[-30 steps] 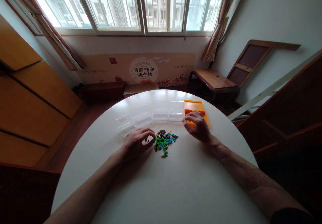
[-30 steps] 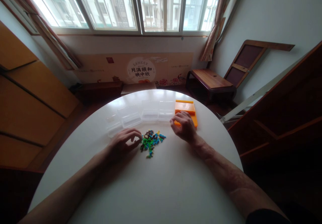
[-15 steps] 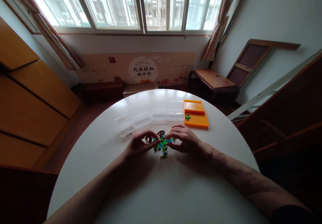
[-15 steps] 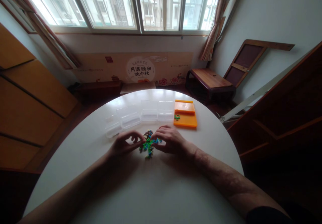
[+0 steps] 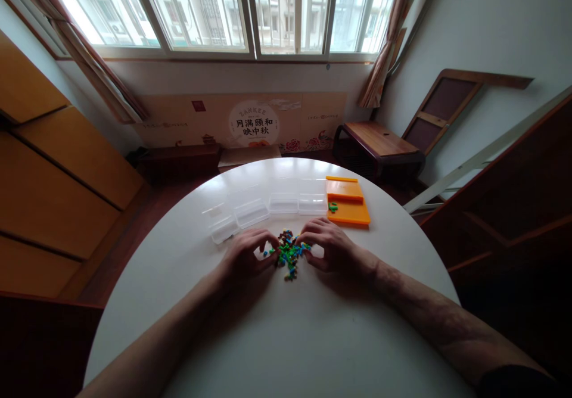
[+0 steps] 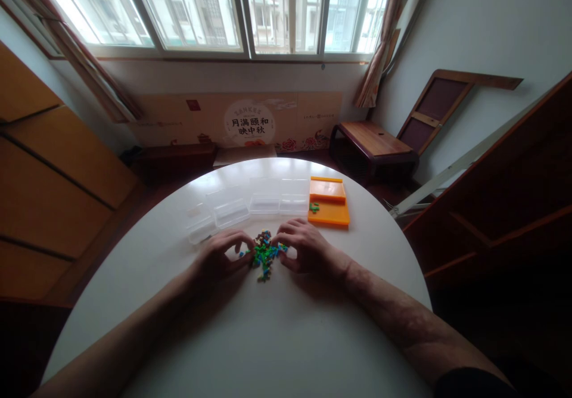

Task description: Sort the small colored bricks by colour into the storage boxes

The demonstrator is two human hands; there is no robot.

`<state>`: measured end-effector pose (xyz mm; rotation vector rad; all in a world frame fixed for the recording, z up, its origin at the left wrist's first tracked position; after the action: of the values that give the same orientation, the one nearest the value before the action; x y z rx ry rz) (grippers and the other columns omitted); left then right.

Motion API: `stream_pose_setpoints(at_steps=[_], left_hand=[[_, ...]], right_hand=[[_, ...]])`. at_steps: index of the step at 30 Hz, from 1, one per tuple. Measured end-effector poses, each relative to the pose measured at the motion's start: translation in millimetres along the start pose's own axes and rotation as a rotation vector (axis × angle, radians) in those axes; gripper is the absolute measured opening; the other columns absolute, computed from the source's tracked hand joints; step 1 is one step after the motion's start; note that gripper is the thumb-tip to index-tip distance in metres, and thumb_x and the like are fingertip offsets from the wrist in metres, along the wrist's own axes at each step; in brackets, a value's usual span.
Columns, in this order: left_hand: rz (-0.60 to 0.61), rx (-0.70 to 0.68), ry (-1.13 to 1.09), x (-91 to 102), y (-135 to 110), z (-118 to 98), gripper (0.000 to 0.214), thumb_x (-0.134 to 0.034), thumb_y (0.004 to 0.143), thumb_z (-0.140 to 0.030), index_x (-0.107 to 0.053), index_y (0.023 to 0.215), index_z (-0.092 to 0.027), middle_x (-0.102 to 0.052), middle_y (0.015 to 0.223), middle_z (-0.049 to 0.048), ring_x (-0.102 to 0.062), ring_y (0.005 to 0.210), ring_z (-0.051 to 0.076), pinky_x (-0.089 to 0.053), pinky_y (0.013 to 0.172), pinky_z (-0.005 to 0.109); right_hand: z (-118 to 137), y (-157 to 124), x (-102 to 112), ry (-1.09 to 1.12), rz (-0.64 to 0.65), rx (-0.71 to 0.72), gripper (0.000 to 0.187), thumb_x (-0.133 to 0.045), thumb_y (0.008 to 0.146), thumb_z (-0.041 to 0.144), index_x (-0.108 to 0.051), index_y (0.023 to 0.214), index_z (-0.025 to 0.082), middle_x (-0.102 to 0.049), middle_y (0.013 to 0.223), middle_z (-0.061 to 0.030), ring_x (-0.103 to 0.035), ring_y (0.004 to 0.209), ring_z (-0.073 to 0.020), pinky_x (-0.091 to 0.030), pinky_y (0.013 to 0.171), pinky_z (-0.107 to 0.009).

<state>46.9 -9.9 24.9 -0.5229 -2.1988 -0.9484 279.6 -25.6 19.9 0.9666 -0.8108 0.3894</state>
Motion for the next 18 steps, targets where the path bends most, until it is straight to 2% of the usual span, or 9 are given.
stream_pose_setpoints(at_steps=[6, 14, 18], left_hand=[[0.082, -0.077, 0.090, 0.4, 1, -6, 0.011, -0.076, 0.095, -0.033, -0.076, 0.103, -0.024, -0.077, 0.099, 0.0041, -0.071, 0.086, 0.019, -0.054, 0.078, 0.030], [0.095, -0.125, 0.079, -1.5, 1, -8, 0.008, -0.075, 0.099, -0.032, -0.076, 0.097, -0.025, -0.078, 0.096, 0.0031, -0.073, 0.085, 0.018, -0.058, 0.081, 0.030], [0.086, -0.155, 0.089, -4.4, 0, -8, 0.008, -0.077, 0.098, -0.031, -0.077, 0.103, -0.026, -0.079, 0.102, 0.0037, -0.075, 0.088, 0.018, -0.059, 0.082, 0.030]], right_hand=[[-6, -3, -11, -0.069, 0.021, 0.009, 0.017, -0.077, 0.099, 0.033, -0.076, 0.115, 0.030, -0.075, 0.108, -0.0042, -0.069, 0.098, -0.0226, -0.053, 0.096, -0.041], [-5, -1, -10, -0.059, 0.009, 0.031, 0.006, -0.074, 0.101, 0.024, -0.076, 0.105, 0.028, -0.077, 0.108, -0.0035, -0.070, 0.100, -0.0212, -0.053, 0.099, -0.040], [-3, 1, -6, 0.034, -0.005, -0.001, 0.003, -0.074, 0.101, 0.026, -0.075, 0.103, 0.027, -0.079, 0.107, -0.0045, -0.072, 0.101, -0.0216, -0.054, 0.101, -0.041]])
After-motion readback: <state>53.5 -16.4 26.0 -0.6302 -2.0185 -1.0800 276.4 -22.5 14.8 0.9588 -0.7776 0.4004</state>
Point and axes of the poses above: each hand's wrist, its own y-axis towards the middle knuckle, its own x-axis out of the back of the hand, z = x × y, the point moved 5 cm from there along y, towards the middle knuckle
